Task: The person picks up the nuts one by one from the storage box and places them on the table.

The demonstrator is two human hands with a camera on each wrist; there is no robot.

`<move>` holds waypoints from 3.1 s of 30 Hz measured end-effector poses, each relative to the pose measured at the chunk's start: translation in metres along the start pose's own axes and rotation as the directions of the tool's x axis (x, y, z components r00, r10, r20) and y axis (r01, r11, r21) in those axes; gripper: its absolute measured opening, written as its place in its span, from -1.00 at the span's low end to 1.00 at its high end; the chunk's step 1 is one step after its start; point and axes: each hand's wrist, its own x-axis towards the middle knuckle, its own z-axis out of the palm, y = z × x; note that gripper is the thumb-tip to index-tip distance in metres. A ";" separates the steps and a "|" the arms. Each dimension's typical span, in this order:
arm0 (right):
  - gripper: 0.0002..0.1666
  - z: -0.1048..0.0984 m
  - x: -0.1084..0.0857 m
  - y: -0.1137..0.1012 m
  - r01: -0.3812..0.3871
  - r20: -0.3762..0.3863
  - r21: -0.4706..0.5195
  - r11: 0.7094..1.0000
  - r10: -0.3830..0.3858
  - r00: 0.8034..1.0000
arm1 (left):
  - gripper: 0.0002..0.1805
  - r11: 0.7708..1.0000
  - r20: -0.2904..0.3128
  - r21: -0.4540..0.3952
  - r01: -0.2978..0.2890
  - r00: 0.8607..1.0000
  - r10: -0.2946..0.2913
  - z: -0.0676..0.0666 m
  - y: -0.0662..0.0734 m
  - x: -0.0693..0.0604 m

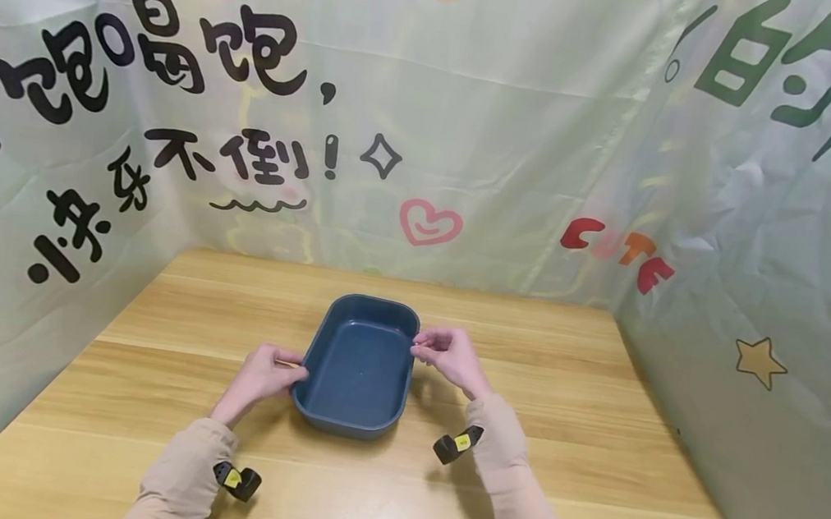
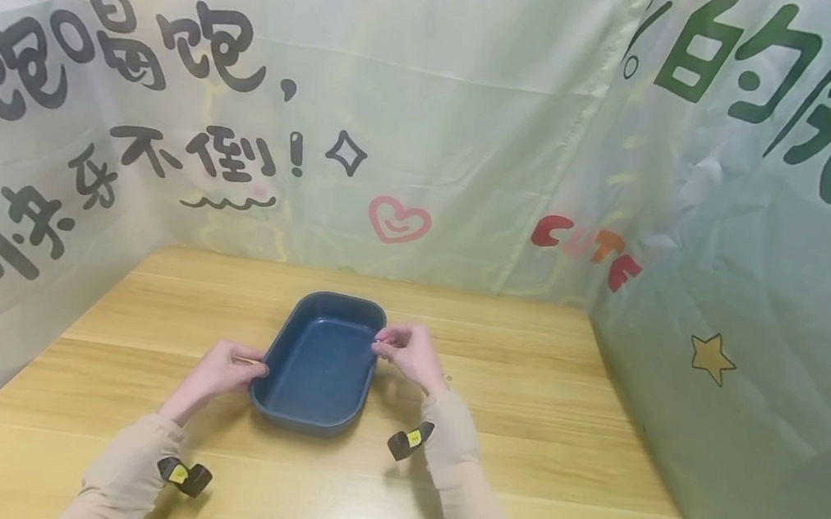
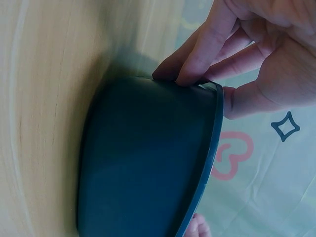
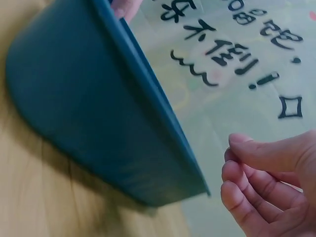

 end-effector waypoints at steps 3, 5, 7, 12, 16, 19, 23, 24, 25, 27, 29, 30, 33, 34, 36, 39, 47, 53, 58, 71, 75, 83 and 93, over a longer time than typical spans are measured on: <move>-0.79 -0.008 -0.006 0.010 0.006 -0.048 0.017 1.000 -0.005 0.999 | -0.57 1.000 0.001 0.000 -0.004 1.000 0.004 0.000 0.000 0.000; -0.78 -0.014 -0.010 0.016 0.005 -0.080 0.029 1.000 -0.003 0.997 | -0.58 1.000 0.000 0.002 -0.006 1.000 0.006 0.000 -0.001 0.001; -0.76 -0.021 -0.013 0.023 -0.010 -0.115 0.036 0.999 0.014 0.993 | -0.58 1.000 -0.001 0.004 -0.008 1.000 0.008 0.000 -0.002 0.001; -0.71 -0.036 -0.024 0.044 -0.045 -0.203 0.001 0.999 0.044 0.978 | -0.58 1.000 -0.006 0.000 -0.010 1.000 0.010 0.000 -0.002 0.002; -0.73 -0.046 -0.034 0.063 -0.099 -0.287 -0.015 0.995 0.091 0.954 | -0.58 1.000 -0.001 0.003 -0.010 1.000 0.010 0.001 -0.003 0.002; -0.75 -0.051 -0.039 0.076 -0.138 -0.336 -0.018 0.990 0.124 0.934 | -0.58 1.000 -0.006 0.012 -0.005 1.000 0.005 0.001 -0.003 0.002; -0.77 -0.055 -0.043 0.084 -0.154 -0.376 -0.049 0.987 0.125 0.918 | -0.58 1.000 -0.010 0.029 -0.008 1.000 0.008 0.001 -0.003 0.001; -0.78 -0.056 -0.044 0.085 -0.156 -0.386 -0.057 0.986 0.123 0.914 | -0.58 0.999 -0.009 0.034 -0.012 1.000 0.012 0.001 -0.003 0.001; -0.77 -0.057 -0.045 0.086 -0.157 -0.393 -0.066 0.985 0.119 0.912 | -0.58 0.999 -0.011 0.031 -0.012 1.000 0.013 0.001 -0.003 0.001; -0.77 -0.059 -0.046 0.089 -0.172 -0.407 -0.085 0.981 0.123 0.905 | -0.58 0.999 -0.009 0.029 -0.017 1.000 0.017 0.001 -0.003 0.001; -0.77 -0.061 -0.046 0.092 -0.193 -0.418 -0.109 0.975 0.131 0.899 | -0.58 1.000 -0.008 0.022 -0.019 1.000 0.020 0.001 -0.003 0.001; -0.77 -0.062 -0.047 0.094 -0.200 -0.419 -0.121 0.972 0.133 0.898 | -0.57 1.000 -0.006 0.021 -0.022 1.000 0.022 0.001 -0.003 0.001; -0.77 -0.064 -0.047 0.099 -0.220 -0.417 -0.158 0.963 0.137 0.898 | -0.57 1.000 -0.004 0.009 -0.023 1.000 0.023 0.001 -0.004 0.001; -0.78 -0.065 -0.047 0.101 -0.218 -0.413 -0.174 0.960 0.130 0.901 | -0.57 1.000 -0.004 0.006 -0.023 1.000 0.023 0.000 -0.004 0.002; -0.80 -0.066 -0.048 0.103 -0.215 -0.403 -0.208 0.954 0.116 0.908 | -0.57 1.000 -0.001 0.000 -0.022 1.000 0.022 0.000 -0.005 0.002; -0.84 -0.066 -0.049 0.105 -0.217 -0.392 -0.256 0.942 0.104 0.914 | -0.58 1.000 0.002 -0.002 -0.019 1.000 0.019 0.000 -0.005 0.002; -0.88 -0.067 -0.050 0.101 -0.259 -0.375 -0.332 0.907 0.125 0.918 | -0.58 1.000 0.004 -0.007 -0.018 1.000 0.018 -0.001 -0.003 0.000; -0.86 -0.069 -0.051 0.099 -0.278 -0.350 -0.328 0.903 0.157 0.923 | -0.58 1.000 0.000 -0.001 -0.024 1.000 0.024 -0.001 -0.002 0.000; -0.84 -0.070 -0.051 0.099 -0.285 -0.338 -0.322 0.903 0.171 0.925 | -0.58 1.000 0.000 -0.004 -0.029 1.000 0.029 -0.001 -0.003 0.001; -0.83 -0.070 -0.053 0.104 -0.264 -0.341 -0.292 0.919 0.157 0.927 | -0.56 0.999 0.013 -0.031 -0.034 0.999 0.034 -0.002 -0.006 0.001; -0.83 -0.070 -0.054 0.105 -0.265 -0.339 -0.282 0.922 0.162 0.927 | -0.55 0.997 0.030 -0.044 -0.056 0.998 0.057 -0.004 -0.007 0.001; -0.82 -0.069 -0.054 0.104 -0.268 -0.351 -0.287 0.920 0.160 0.923 | -0.56 1.000 0.009 -0.017 -0.007 1.000 0.007 -0.001 -0.004 0.000; -0.71 -0.071 -0.056 0.105 -0.252 -0.344 -0.292 0.923 0.144 0.928 | -0.55 1.000 0.006 -0.021 -0.009 1.000 0.010 0.000 -0.005 0.001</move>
